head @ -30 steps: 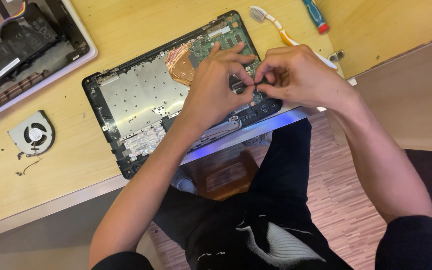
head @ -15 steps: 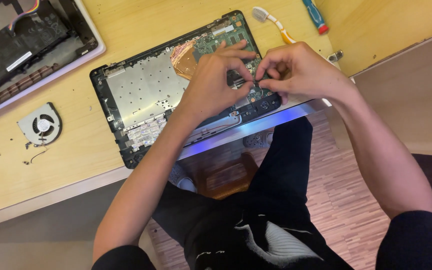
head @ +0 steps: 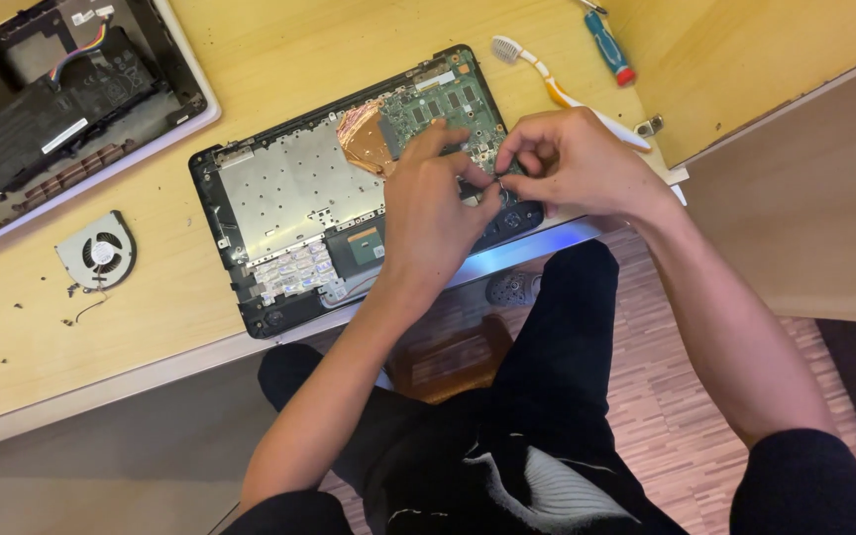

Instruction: Installing a motherboard into a laptop chassis and connecting internal ribbon cables.

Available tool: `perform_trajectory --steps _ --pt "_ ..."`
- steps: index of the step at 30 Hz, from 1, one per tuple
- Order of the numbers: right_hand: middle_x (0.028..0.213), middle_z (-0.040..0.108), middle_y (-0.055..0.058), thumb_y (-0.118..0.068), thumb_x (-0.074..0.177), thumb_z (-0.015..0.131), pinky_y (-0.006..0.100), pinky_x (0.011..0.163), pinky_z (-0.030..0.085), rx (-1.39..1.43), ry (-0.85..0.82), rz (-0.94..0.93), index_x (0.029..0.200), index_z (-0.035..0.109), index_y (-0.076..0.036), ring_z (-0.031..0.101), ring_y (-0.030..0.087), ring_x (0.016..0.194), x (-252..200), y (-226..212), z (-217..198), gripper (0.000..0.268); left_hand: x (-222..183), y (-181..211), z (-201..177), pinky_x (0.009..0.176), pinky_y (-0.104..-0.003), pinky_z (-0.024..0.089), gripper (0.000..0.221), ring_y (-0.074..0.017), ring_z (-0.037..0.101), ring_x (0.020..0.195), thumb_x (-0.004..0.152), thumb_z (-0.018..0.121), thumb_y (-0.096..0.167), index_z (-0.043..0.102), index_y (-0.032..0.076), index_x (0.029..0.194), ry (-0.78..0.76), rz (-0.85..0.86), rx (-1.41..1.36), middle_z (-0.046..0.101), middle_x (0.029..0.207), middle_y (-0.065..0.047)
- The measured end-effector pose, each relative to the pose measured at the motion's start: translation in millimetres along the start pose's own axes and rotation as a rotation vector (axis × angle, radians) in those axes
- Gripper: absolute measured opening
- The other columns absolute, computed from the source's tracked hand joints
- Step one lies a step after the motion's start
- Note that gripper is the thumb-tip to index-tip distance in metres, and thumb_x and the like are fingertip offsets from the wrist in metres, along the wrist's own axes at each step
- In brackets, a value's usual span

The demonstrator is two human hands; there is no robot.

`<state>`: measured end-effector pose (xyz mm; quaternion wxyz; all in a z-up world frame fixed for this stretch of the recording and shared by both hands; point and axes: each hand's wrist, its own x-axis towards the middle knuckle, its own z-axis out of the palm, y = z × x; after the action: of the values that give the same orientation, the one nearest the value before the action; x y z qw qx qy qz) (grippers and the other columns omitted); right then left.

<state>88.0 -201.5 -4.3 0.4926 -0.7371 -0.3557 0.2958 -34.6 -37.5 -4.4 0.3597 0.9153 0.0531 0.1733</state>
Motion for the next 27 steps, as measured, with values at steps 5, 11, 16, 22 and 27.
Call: perform_trajectory --steps 5,11,16,22,27 --pt "0.066 0.050 0.007 0.010 0.083 0.075 0.033 0.034 0.057 0.042 -0.039 0.059 0.099 0.070 0.007 0.068 0.027 0.043 6 -4 -1 0.017 -1 5 -1 0.102 -0.053 0.050 0.006 -0.0441 0.058 0.126 0.073 0.084 0.009 0.078 0.008 0.075 0.026 -0.041 -0.022 0.069 0.116 -0.018" --pt "0.063 0.048 0.007 0.011 0.081 0.074 0.035 0.036 0.060 0.002 -0.081 0.082 0.097 0.071 0.008 0.068 0.027 0.043 8 -15 -3 0.016 2 -13 4 0.101 -0.049 0.051 0.010 -0.0377 0.061 0.125 0.074 0.088 0.017 0.079 0.014 0.076 0.023 -0.022 -0.021 0.072 0.112 -0.012" --pt "0.066 0.049 0.010 0.009 0.083 0.075 0.035 0.035 0.059 0.011 -0.039 0.055 0.102 0.069 0.008 0.069 0.029 0.046 2 -1 1 0.020 -8 -6 -3 0.105 -0.050 0.048 0.009 -0.0371 0.057 0.130 0.080 0.087 0.015 0.079 0.014 0.082 0.009 -0.007 -0.073 0.070 0.120 -0.012" --pt "0.071 0.060 0.009 0.004 0.082 0.079 0.028 0.039 0.052 -0.112 0.053 -0.046 0.098 0.072 0.002 0.066 0.017 0.057 -1 16 4 0.017 -22 5 -7 0.114 -0.049 0.043 0.008 -0.0409 0.057 0.130 0.086 0.081 0.010 0.079 0.008 0.093 0.037 0.114 -0.005 0.070 0.121 -0.018" --pt "0.072 0.061 0.011 0.003 0.079 0.081 0.028 0.044 0.056 -0.227 0.092 -0.126 0.093 0.073 0.001 0.065 0.017 0.056 -8 -1 9 0.016 -31 5 2 0.112 -0.048 0.046 0.014 -0.0374 0.061 0.126 0.092 0.076 0.014 0.078 0.009 0.105 0.096 0.201 0.245 0.071 0.120 -0.014"
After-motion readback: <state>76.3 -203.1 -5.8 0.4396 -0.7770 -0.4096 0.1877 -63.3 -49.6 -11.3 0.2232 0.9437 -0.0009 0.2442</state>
